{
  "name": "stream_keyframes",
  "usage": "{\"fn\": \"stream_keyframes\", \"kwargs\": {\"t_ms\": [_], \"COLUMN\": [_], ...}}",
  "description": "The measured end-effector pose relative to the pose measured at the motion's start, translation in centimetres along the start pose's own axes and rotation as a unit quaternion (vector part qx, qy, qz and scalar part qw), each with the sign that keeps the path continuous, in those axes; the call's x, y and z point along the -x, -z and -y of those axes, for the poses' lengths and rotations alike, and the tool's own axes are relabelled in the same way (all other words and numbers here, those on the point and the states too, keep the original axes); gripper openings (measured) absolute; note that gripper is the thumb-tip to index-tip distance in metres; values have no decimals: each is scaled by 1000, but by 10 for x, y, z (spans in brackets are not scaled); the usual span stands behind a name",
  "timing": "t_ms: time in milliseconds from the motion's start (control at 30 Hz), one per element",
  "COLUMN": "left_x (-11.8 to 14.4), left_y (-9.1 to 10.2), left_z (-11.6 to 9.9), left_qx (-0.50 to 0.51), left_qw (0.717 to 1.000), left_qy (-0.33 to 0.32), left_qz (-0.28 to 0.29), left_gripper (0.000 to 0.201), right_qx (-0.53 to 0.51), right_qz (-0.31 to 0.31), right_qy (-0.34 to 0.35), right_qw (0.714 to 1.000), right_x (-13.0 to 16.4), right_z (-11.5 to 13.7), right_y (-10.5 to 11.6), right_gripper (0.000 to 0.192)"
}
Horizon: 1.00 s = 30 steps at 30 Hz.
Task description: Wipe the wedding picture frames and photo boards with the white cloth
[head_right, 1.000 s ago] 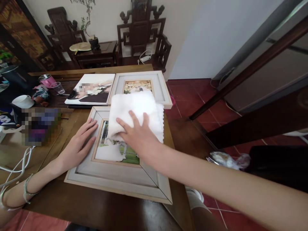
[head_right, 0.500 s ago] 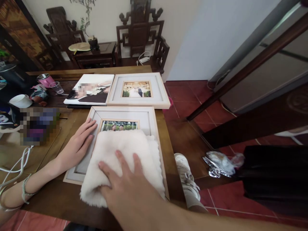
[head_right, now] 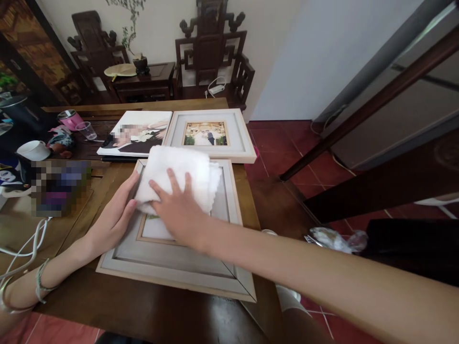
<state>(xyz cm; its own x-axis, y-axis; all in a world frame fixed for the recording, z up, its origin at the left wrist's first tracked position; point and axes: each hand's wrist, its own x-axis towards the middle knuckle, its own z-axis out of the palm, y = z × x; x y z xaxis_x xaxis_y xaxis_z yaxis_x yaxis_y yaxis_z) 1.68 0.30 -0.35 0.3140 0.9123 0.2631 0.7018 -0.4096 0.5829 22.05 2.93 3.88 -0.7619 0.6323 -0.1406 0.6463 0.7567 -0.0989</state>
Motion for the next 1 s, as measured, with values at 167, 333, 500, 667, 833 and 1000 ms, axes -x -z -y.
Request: {"fn": "stream_keyframes", "kwargs": {"t_ms": [167,333,500,667,833,1000], "left_x": [2,3,3,3,3,3], "left_y": [-1,0,2,1,1,2], "left_z": [1,-3,-4,-1,2,5], "left_qx": [11,4,9,21,28,30], "left_qw": [1000,999,999,1000,998,997], "left_qy": [11,27,18,-17,-52,-58], "left_qz": [17,27,29,11,-25,-33], "left_gripper": [55,55,55,56,59,64], "right_qx": [-94,-148,-119,-16,46,5], "right_qz": [165,159,130,13,-100,3], "right_qy": [84,137,109,45,-4,73], "right_qw": [978,966,978,999,994,997], "right_x": [39,63,57,18,-24,-8], "right_z": [32,42,33,7,-7,12], "right_y": [17,12,11,1,-9,3], "right_gripper": [79,45,65,68,53,55]}}
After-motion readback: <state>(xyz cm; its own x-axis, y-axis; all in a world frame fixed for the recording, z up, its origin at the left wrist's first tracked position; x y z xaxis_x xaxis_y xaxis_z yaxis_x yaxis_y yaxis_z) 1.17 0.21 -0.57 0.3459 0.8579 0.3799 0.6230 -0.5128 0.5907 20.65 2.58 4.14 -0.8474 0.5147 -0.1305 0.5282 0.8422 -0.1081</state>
